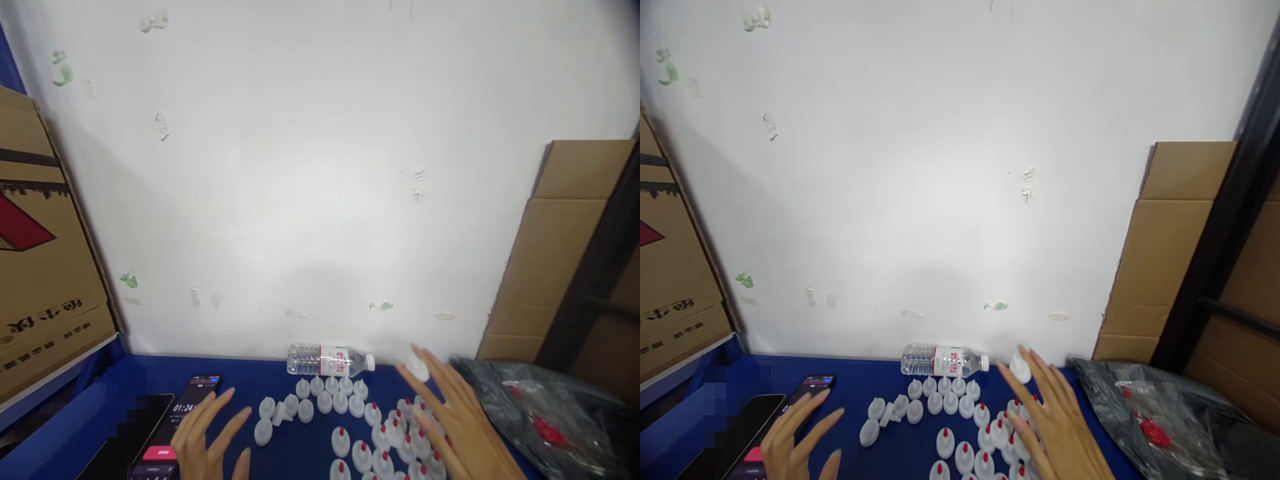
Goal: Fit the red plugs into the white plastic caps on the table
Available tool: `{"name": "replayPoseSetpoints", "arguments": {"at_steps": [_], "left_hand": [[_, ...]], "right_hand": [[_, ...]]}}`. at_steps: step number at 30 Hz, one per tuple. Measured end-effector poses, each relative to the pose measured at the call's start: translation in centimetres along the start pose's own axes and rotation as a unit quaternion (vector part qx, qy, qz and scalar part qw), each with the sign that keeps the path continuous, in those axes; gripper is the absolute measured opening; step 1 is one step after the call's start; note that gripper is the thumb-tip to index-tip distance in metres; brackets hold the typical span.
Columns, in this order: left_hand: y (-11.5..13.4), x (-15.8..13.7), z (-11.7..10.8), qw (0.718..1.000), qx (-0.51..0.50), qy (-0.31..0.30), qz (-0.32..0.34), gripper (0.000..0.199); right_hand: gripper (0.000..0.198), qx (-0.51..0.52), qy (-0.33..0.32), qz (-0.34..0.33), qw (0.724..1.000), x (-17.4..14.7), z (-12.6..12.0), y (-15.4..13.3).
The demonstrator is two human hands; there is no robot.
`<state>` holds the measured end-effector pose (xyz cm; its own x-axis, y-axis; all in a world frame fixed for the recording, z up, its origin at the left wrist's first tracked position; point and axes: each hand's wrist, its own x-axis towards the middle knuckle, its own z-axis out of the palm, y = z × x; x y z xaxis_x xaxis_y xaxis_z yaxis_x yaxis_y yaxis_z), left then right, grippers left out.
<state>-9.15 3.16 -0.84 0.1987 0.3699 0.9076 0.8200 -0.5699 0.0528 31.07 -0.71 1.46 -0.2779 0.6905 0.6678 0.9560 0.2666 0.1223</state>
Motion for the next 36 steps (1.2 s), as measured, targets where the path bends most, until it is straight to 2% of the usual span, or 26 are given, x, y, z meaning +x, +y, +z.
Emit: {"name": "replayPoseSetpoints", "arguments": {"at_steps": [3,7,11,16,27,31,36], "left_hand": [[0.2,0.5,0.4,0.997,0.020,-0.066,-0.031,0.069],[0.7,0.8,1.1,0.985,0.044,-0.150,-0.071,0.069],[-0.1,0.0,1.8,0.980,0.039,-0.183,-0.061,0.069],[-1.0,-1.4,2.3,0.969,-0.008,-0.238,-0.063,0.074],[-0.7,-1.6,2.6,0.965,-0.003,-0.248,-0.084,0.069],[-0.4,-1.4,2.4,0.962,0.011,-0.257,-0.087,0.067],[-0.4,-1.4,2.2,0.960,0.018,-0.265,-0.086,0.068]], "right_hand": [[0.061,0.006,-0.014,0.076,0.997,-1.6,0.9,2.3],[0.063,0.010,-0.030,0.127,0.991,-3.3,2.6,4.7],[0.063,0.009,-0.031,0.138,0.990,-4.1,3.6,6.0],[0.065,0.006,-0.024,0.136,0.990,-4.4,3.9,6.4],[0.062,0.012,-0.038,0.182,0.982,-4.6,3.4,6.9],[0.064,0.001,-0.024,0.177,0.984,-4.6,3.5,7.1],[0.065,-0.002,-0.033,0.163,0.986,-4.5,3.7,6.1]]}}
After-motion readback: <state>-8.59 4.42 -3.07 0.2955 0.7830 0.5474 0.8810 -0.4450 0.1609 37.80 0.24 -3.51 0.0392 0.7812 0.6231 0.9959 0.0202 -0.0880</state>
